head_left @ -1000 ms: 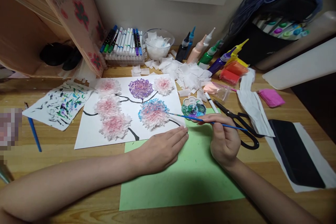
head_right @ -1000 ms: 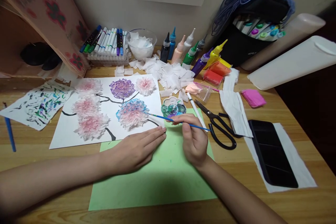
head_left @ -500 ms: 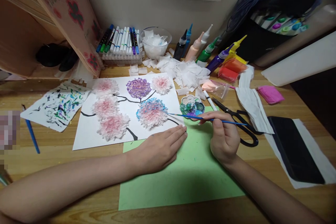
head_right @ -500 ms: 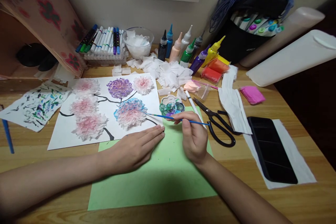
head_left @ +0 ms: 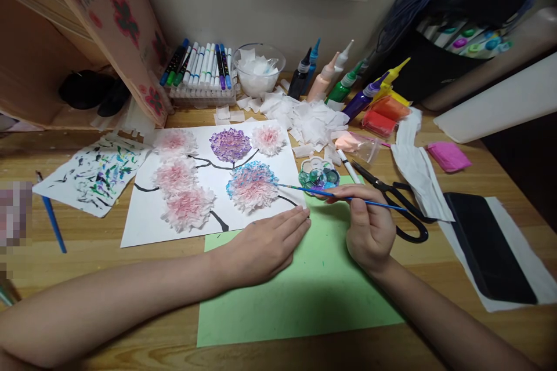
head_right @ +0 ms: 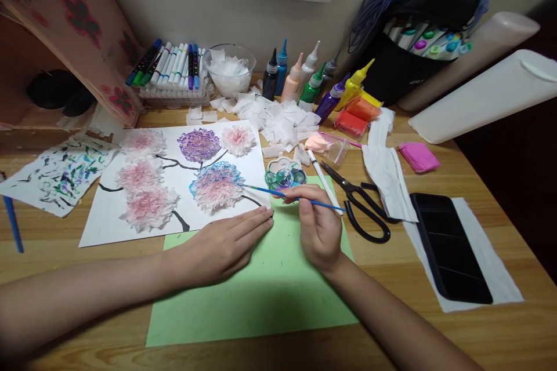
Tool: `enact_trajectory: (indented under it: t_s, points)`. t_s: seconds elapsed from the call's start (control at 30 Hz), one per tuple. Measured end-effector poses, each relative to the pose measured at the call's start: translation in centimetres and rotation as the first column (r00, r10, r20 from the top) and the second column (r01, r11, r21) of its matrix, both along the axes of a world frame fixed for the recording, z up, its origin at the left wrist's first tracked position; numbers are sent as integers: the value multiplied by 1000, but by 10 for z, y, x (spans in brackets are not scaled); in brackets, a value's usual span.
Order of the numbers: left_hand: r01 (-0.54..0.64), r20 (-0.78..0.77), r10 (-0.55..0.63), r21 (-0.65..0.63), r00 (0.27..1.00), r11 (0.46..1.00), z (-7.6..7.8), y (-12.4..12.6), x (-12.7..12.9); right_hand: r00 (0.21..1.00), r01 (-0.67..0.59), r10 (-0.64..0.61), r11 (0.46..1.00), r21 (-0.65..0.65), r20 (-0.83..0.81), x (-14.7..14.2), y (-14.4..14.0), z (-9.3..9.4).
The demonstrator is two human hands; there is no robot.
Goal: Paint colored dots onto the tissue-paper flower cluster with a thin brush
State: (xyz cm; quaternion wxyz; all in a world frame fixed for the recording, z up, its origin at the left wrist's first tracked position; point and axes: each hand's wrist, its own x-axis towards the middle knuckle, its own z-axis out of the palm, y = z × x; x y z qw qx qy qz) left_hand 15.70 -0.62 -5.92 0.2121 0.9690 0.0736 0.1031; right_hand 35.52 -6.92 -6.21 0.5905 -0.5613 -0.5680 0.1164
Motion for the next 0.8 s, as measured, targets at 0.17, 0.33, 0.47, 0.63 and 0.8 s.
enact_trajectory:
  t_s: [0.17, 0.33, 0.47, 0.63, 0.8]
  points:
    - [8, -3, -7, 9, 1000, 1000, 0, 0, 0, 999, 47, -46, 998, -30, 23, 0, 0, -1]
    - [11, -14, -11, 22, 1000, 1000, 1, 1, 0, 998, 42, -44, 998, -56, -36, 2, -1, -4]
    - [16, -13, -15, 11, 1000, 1000, 1, 1, -1, 998, 34, -36, 998, -53, -50, 1, -2, -3]
    - [19, -19, -19, -2, 1000, 1000, 2, 1, -2, 993, 104, -102, 994, 37, -66, 7, -1, -1]
    - [15, -27, -15, -13, 1000, 1000, 2, 2, -3, 969, 233, -212, 954, 188, -126, 29, 5, 5]
